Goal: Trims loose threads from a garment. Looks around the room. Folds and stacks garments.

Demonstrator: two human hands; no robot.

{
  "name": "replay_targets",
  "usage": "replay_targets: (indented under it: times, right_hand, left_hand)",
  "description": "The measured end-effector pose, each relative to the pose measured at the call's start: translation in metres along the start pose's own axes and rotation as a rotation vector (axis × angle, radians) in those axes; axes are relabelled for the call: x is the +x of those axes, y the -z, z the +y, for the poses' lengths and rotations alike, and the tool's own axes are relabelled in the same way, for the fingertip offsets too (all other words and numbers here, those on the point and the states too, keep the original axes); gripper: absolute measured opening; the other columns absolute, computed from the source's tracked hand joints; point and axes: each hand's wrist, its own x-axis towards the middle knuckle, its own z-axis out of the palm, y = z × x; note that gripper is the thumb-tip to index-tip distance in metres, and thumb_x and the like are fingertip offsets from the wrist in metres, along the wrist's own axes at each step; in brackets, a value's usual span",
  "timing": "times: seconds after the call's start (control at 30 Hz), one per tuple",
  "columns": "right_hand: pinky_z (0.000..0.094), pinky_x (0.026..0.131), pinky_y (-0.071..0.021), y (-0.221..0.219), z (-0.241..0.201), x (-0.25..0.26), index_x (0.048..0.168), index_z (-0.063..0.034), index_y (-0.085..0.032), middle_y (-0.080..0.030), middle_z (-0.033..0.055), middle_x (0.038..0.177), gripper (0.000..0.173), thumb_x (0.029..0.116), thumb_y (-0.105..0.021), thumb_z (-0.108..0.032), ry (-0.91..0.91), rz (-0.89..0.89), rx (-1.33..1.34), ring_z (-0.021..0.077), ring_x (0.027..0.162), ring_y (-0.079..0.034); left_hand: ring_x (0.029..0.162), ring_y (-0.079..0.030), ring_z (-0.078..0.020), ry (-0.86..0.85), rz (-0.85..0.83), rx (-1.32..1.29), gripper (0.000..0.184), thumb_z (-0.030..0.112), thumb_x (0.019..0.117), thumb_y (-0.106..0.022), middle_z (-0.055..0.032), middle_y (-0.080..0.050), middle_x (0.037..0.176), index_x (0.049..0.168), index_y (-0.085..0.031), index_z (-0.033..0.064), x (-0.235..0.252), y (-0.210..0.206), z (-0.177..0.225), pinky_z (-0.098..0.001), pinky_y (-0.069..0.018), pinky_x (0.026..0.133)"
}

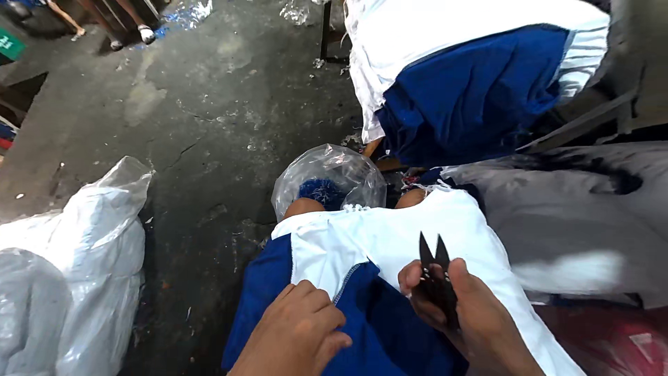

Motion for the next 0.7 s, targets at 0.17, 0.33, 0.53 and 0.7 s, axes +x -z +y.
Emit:
replay_targets:
  times: [0.17,0.33,0.53,0.7]
  right_hand:
    - [0.0143,0.047,-0.0391,-0.009,-0.002,0.0,0.092,-0.0162,-0.068,-0.063,-0.005,0.075,0.066,0.1009,-0.031,-0.07,-0.113,0.115,-0.066,-0.0013,0.051,-0.046]
    - [0.0151,0.048,-0.04,-0.003,-0.007,-0.003,0.095,-0.013,-0.067,-0.06,-0.0023,0.074,0.068,0.1039,-0.025,-0.066,-0.086,0.118,-0.05,0.0004,0.052,-0.046]
    - [0.0146,0.049,-0.0399,0.003,-0.011,-0.003,0.096,-0.0121,-0.066,-0.061,-0.0019,0.077,0.068,0.1019,-0.029,-0.068,-0.055,0.145,-0.064,0.0005,0.053,-0.047]
    - [0.0119,0.048,-0.0362,0.002,-0.009,-0.004,0.099,-0.0145,-0.068,-0.063,-0.0058,0.084,0.068,0.1004,-0.028,-0.07,0.004,-0.075,0.036,-0.0055,0.055,-0.043]
  left_hand:
    - [0.086,-0.065,-0.0241,-0.191,-0.155,-0.118,0.016,0.02,0.1006,-0.06,-0.0049,-0.068,0.085,0.096,-0.075,0.0146,0.007,-0.011,0.011,-0.0379,-0.0537,0.073]
    - [0.088,-0.065,-0.0294,-0.491,-0.379,-0.153,0.025,0.003,0.0976,-0.057,-0.0081,-0.066,0.087,0.105,-0.077,0.0181,0.037,-0.051,0.037,-0.0426,-0.051,0.07]
    - [0.088,-0.066,-0.0276,-0.507,-0.351,-0.136,0.017,0.001,0.0952,-0.059,-0.0074,-0.068,0.089,0.091,-0.071,0.0109,0.041,-0.067,0.026,-0.0408,-0.0542,0.071]
    - [0.105,-0.064,-0.0176,-0.213,-0.094,-0.435,0.021,0.016,0.106,-0.052,-0.0076,-0.068,0.104,0.101,-0.07,0.0076,0.031,-0.04,0.007,-0.0303,-0.0531,0.092]
